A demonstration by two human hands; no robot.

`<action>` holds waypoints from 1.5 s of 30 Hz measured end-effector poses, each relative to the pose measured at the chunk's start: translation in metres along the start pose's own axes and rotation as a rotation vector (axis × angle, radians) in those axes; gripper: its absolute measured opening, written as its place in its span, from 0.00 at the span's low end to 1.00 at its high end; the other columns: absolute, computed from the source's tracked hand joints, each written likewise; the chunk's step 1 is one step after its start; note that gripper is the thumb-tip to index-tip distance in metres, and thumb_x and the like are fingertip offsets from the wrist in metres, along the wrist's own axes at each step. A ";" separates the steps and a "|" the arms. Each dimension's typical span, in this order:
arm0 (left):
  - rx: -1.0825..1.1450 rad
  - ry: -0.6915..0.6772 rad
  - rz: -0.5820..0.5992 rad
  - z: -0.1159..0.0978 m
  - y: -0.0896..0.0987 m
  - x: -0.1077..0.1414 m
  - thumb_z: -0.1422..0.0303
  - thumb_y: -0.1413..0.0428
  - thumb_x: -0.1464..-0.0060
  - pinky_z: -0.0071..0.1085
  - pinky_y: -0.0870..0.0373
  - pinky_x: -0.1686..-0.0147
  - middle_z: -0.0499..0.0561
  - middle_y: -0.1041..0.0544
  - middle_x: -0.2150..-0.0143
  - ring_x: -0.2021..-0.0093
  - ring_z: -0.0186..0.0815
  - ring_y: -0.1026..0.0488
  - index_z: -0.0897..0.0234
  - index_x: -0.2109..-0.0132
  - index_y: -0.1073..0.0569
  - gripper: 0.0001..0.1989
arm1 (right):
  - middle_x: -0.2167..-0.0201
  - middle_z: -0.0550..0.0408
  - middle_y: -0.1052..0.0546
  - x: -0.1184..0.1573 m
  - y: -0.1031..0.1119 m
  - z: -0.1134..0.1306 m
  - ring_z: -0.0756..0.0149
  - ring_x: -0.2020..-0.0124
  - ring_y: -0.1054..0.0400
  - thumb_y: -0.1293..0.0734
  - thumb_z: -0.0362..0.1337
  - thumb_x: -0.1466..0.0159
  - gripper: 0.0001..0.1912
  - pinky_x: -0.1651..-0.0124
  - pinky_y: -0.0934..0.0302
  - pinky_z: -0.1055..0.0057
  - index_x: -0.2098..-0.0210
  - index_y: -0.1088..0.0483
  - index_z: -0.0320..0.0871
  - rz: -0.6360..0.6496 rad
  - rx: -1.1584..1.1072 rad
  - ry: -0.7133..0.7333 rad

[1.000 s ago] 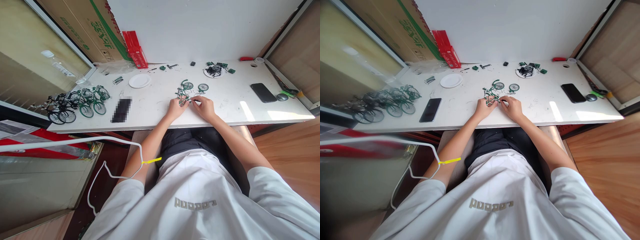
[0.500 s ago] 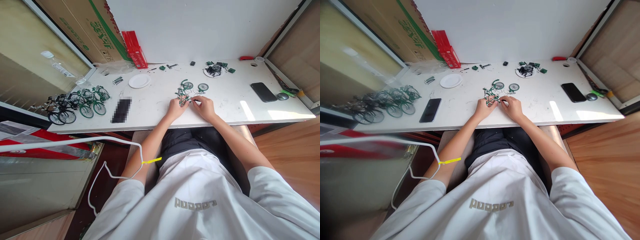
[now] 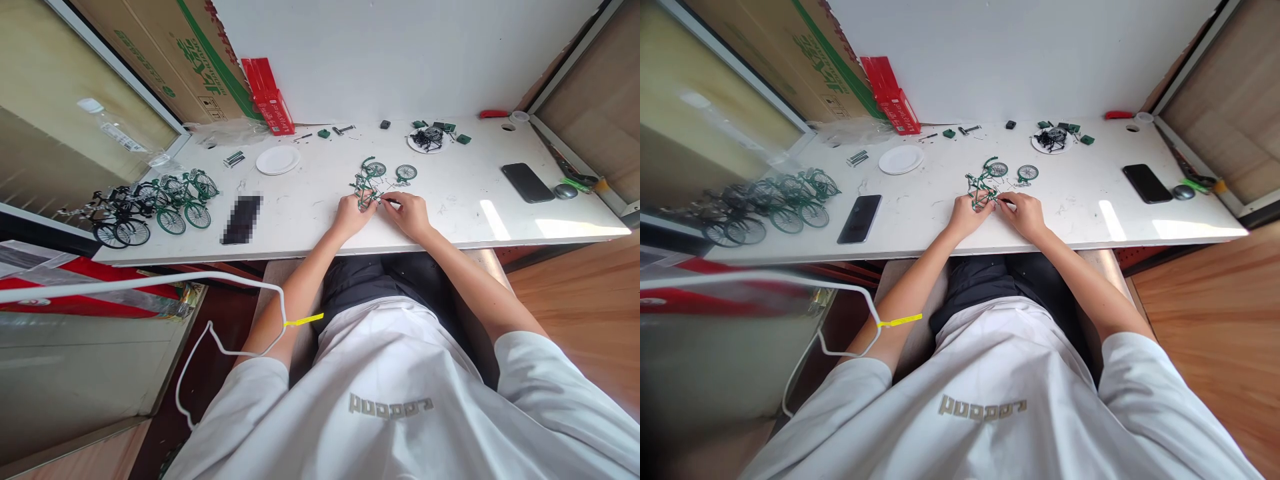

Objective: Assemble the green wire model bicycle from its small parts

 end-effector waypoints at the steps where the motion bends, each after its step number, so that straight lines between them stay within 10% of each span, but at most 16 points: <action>1: -0.001 0.001 0.001 -0.001 0.000 0.000 0.64 0.32 0.35 0.38 0.14 0.43 0.60 0.09 0.51 0.50 0.46 0.10 0.64 0.41 0.14 0.18 | 0.50 0.49 0.10 0.000 0.000 0.000 0.56 0.60 0.16 0.32 0.47 0.21 0.17 0.50 0.25 0.62 0.48 0.13 0.47 0.001 0.003 -0.006; 20: -0.057 -0.041 0.006 0.000 0.000 -0.001 0.65 0.35 0.34 0.34 0.16 0.49 0.58 0.10 0.56 0.56 0.43 0.11 0.66 0.41 0.15 0.18 | 0.53 0.51 0.09 0.001 -0.001 -0.005 0.52 0.60 0.15 0.31 0.49 0.21 0.17 0.53 0.28 0.62 0.46 0.12 0.50 0.051 0.058 -0.078; 32: -0.160 -0.120 0.027 -0.022 0.000 0.005 0.67 0.35 0.35 0.34 0.18 0.47 0.55 0.09 0.54 0.55 0.43 0.13 0.60 0.45 0.12 0.13 | 0.69 0.47 0.15 0.001 0.003 0.006 0.58 0.68 0.22 0.48 0.66 0.18 0.41 0.61 0.36 0.65 0.65 0.18 0.46 0.020 0.072 -0.017; 45: -0.040 -0.047 0.009 -0.011 0.001 0.002 0.66 0.33 0.36 0.34 0.16 0.49 0.55 0.09 0.56 0.58 0.42 0.12 0.61 0.41 0.16 0.18 | 0.69 0.47 0.17 0.001 0.004 0.008 0.57 0.67 0.25 0.44 0.60 0.18 0.32 0.61 0.39 0.63 0.66 0.22 0.47 0.011 0.115 -0.019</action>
Point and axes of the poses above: each hand's wrist, its own x-axis away from the middle knuckle, its own y-axis out of the back of the hand, z = x × y, the point moved 9 cm from there along -x, towards the middle knuckle
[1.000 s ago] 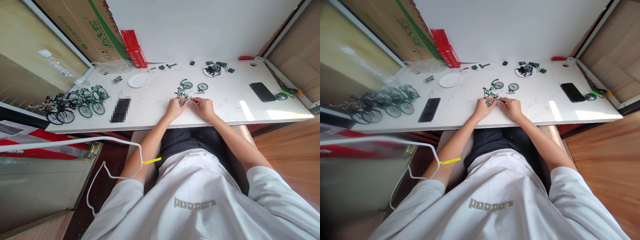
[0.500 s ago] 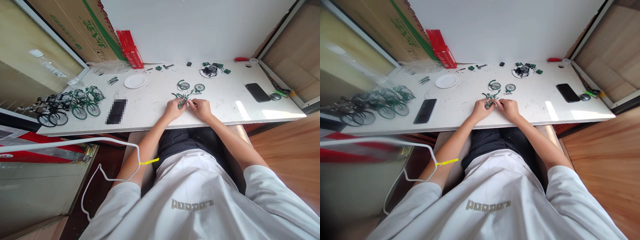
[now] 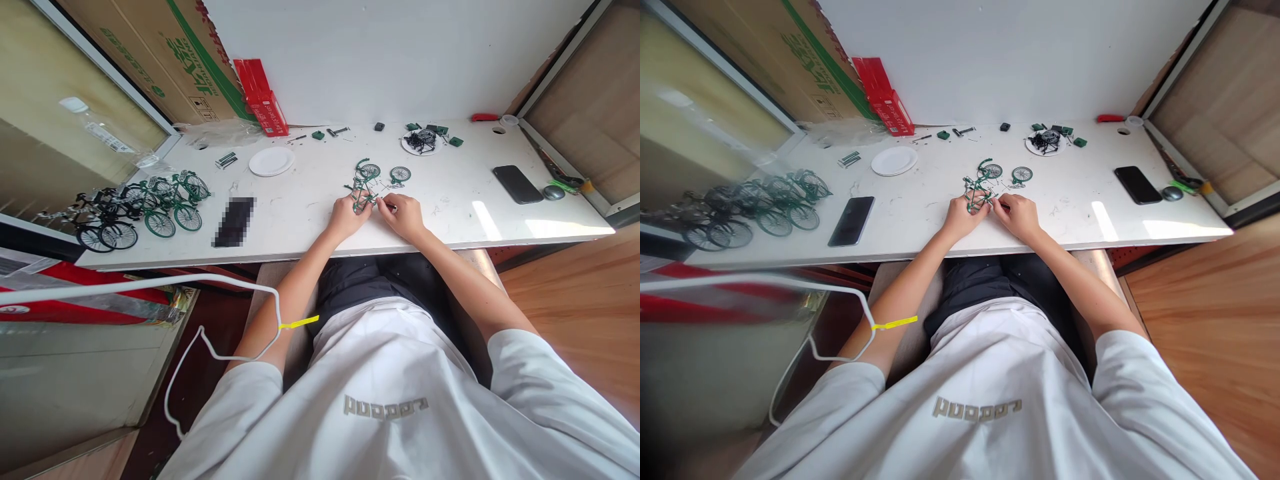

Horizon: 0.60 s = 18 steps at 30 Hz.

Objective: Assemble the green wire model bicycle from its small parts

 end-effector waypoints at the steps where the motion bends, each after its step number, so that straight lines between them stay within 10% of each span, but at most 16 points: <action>1: 0.005 0.003 -0.001 0.001 0.000 0.000 0.66 0.33 0.36 0.34 0.16 0.50 0.55 0.09 0.57 0.57 0.42 0.12 0.62 0.40 0.16 0.18 | 0.69 0.47 0.17 0.000 0.000 0.000 0.57 0.66 0.25 0.43 0.59 0.19 0.32 0.61 0.38 0.63 0.66 0.22 0.47 0.001 -0.003 -0.003; 18: 0.085 0.031 -0.006 0.003 -0.001 0.000 0.62 0.31 0.36 0.36 0.15 0.47 0.56 0.09 0.56 0.54 0.44 0.11 0.62 0.41 0.16 0.18 | 0.67 0.47 0.16 0.001 0.001 0.000 0.56 0.65 0.24 0.44 0.60 0.18 0.32 0.61 0.38 0.63 0.63 0.21 0.47 -0.005 -0.036 0.000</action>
Point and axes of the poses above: each hand's wrist, its own x-axis away from the middle knuckle, its own y-axis out of the back of the hand, z = x × y, the point moved 9 cm from there along -x, towards the middle knuckle
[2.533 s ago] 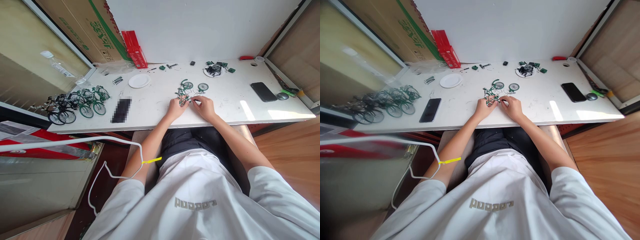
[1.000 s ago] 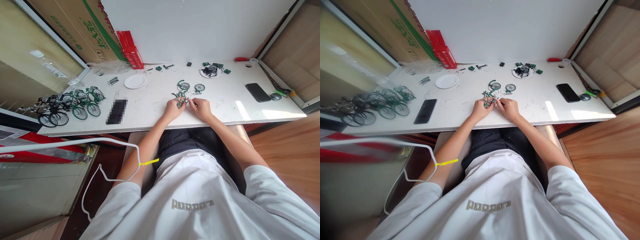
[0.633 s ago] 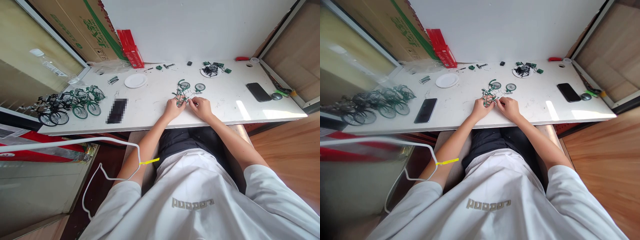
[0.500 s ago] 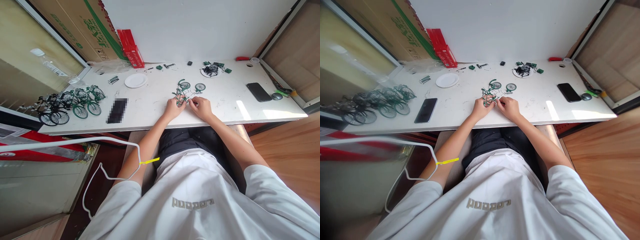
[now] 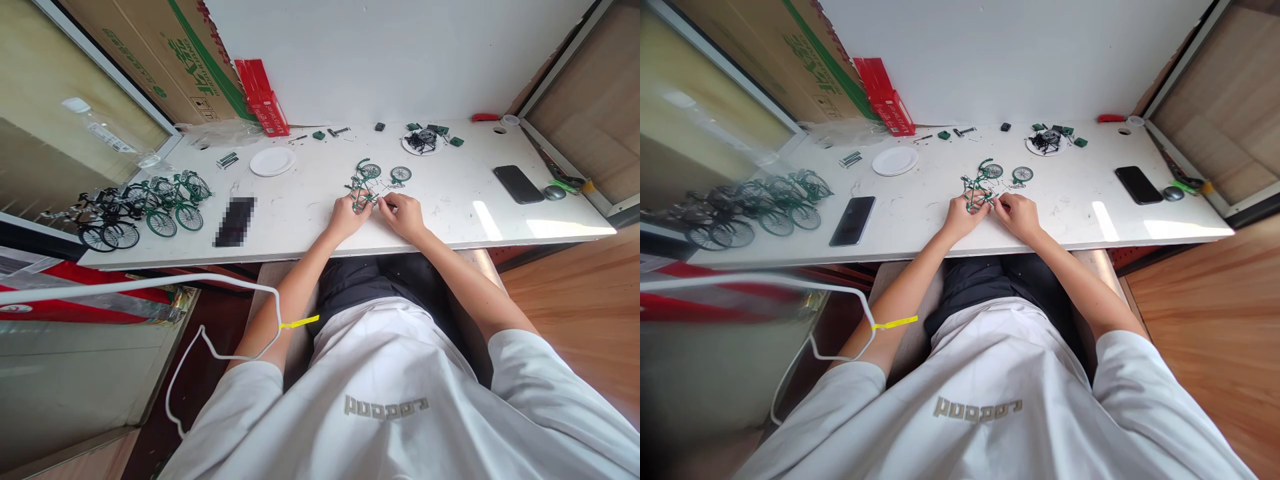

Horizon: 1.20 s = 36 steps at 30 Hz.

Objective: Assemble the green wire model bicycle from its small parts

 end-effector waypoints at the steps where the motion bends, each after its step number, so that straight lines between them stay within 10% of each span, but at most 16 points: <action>1: -0.001 0.002 0.001 -0.001 0.000 0.000 0.62 0.31 0.36 0.35 0.15 0.47 0.56 0.09 0.56 0.54 0.44 0.11 0.62 0.41 0.16 0.18 | 0.67 0.47 0.16 0.000 0.000 0.000 0.56 0.65 0.24 0.44 0.60 0.18 0.32 0.61 0.39 0.63 0.63 0.21 0.47 -0.001 0.001 0.000; 36: -0.158 -0.040 0.022 -0.008 0.000 0.001 0.66 0.37 0.33 0.33 0.17 0.51 0.56 0.09 0.56 0.59 0.41 0.13 0.65 0.39 0.17 0.18 | 0.60 0.46 0.16 -0.001 -0.009 -0.001 0.53 0.64 0.26 0.42 0.55 0.20 0.20 0.61 0.42 0.63 0.50 0.29 0.47 0.145 -0.030 -0.040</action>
Point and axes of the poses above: each hand's wrist, its own x-axis away from the middle knuckle, its own y-axis out of the back of the hand, z = x × y, the point moved 9 cm from there along -x, towards the middle knuckle
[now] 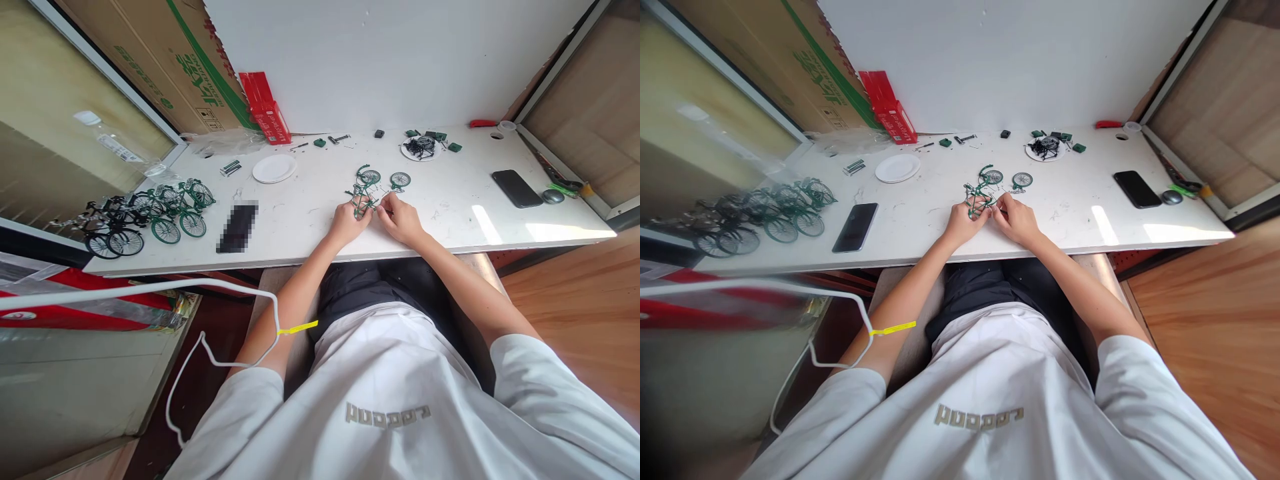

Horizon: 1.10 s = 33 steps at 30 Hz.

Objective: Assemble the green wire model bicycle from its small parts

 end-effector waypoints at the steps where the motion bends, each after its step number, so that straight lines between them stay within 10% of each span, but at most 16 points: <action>1: 0.004 0.004 0.001 0.000 0.000 0.000 0.66 0.37 0.32 0.34 0.16 0.50 0.57 0.09 0.56 0.60 0.41 0.13 0.65 0.39 0.17 0.18 | 0.59 0.46 0.16 0.000 0.000 -0.001 0.53 0.64 0.25 0.42 0.54 0.21 0.19 0.61 0.42 0.63 0.49 0.31 0.47 0.002 -0.008 0.000; 33: 0.057 0.064 0.010 -0.006 0.002 0.001 0.65 0.33 0.34 0.36 0.14 0.48 0.59 0.09 0.53 0.52 0.45 0.10 0.64 0.40 0.17 0.17 | 0.63 0.45 0.17 -0.001 -0.005 -0.007 0.54 0.66 0.27 0.46 0.57 0.17 0.25 0.64 0.50 0.64 0.58 0.29 0.47 0.012 0.117 -0.026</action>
Point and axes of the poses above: each hand's wrist, its own x-axis away from the middle knuckle, its own y-axis out of the back of the hand, z = x × y, the point moved 9 cm from there along -x, towards the middle knuckle
